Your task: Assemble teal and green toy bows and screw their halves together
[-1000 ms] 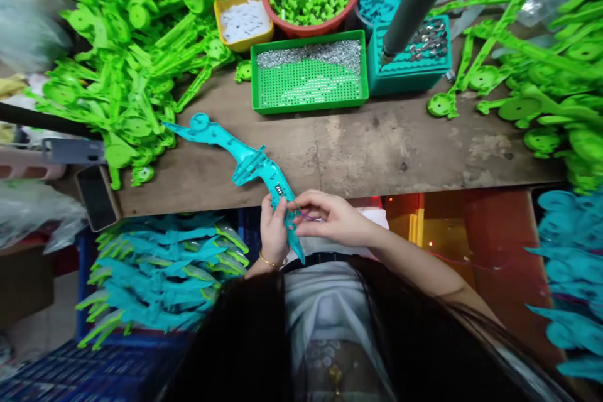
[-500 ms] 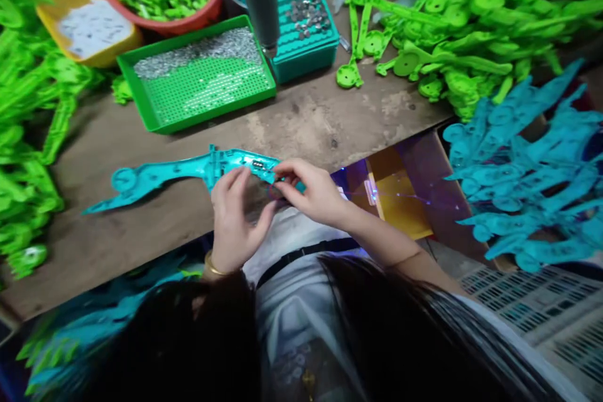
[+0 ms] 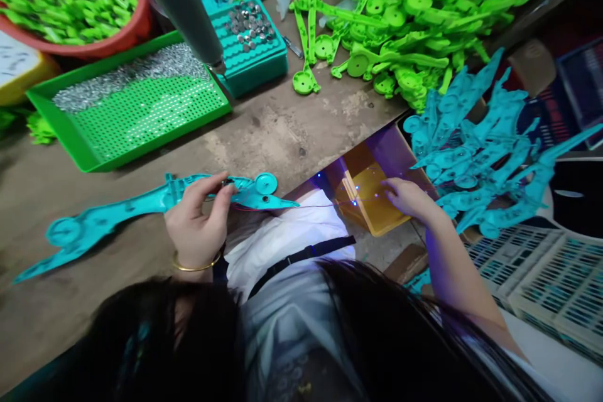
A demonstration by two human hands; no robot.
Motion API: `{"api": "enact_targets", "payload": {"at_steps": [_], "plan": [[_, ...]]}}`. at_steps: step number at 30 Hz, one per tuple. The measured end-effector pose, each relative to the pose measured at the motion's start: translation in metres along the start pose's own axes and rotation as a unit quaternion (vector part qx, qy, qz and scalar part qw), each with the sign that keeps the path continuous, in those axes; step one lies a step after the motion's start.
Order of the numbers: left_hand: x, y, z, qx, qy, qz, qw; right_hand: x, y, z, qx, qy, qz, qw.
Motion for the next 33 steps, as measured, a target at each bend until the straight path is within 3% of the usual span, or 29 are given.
{"api": "enact_targets", "payload": {"at_steps": [5, 8, 14, 21, 25, 29, 33], "plan": [[0.001, 0.002, 0.004, -0.003, -0.016, -0.003, 1.0, -0.001, 0.01, -0.008, 0.01, -0.031, 0.086, 0.996], [0.003, 0.002, 0.004, -0.01, -0.014, 0.012, 1.0, -0.007, 0.016, -0.007, -0.012, -0.111, 0.142, 0.984], [0.007, -0.001, -0.008, 0.055, -0.042, 0.031, 0.997, -0.018, 0.016, -0.005, 0.05, -0.19, 0.037, 0.98], [0.009, 0.0, -0.017, 0.115, -0.044, 0.073, 0.99, -0.031, 0.029, 0.004, 0.068, -0.308, 0.071, 0.946], [0.014, 0.001, -0.018, 0.121, -0.053, 0.1, 0.986, -0.032, 0.029, 0.003, 0.059, -0.286, 0.104, 0.951], [0.017, 0.002, -0.022, 0.157, -0.06, 0.109, 0.98, -0.03, 0.021, 0.004, 0.045, -0.184, 0.101, 0.977], [0.018, 0.004, -0.023, 0.171, -0.071, 0.129, 0.974, -0.031, 0.016, 0.005, 0.008, -0.143, 0.151, 0.978]]}}
Point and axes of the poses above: each hand's wrist, its own y-axis away from the middle knuckle, its own x-axis out of the palm, z = x × y, the point moved 3 cm from there along -y, towards the middle knuckle, and after that the axes turned 9 degrees about x, right-handed, at the moved point
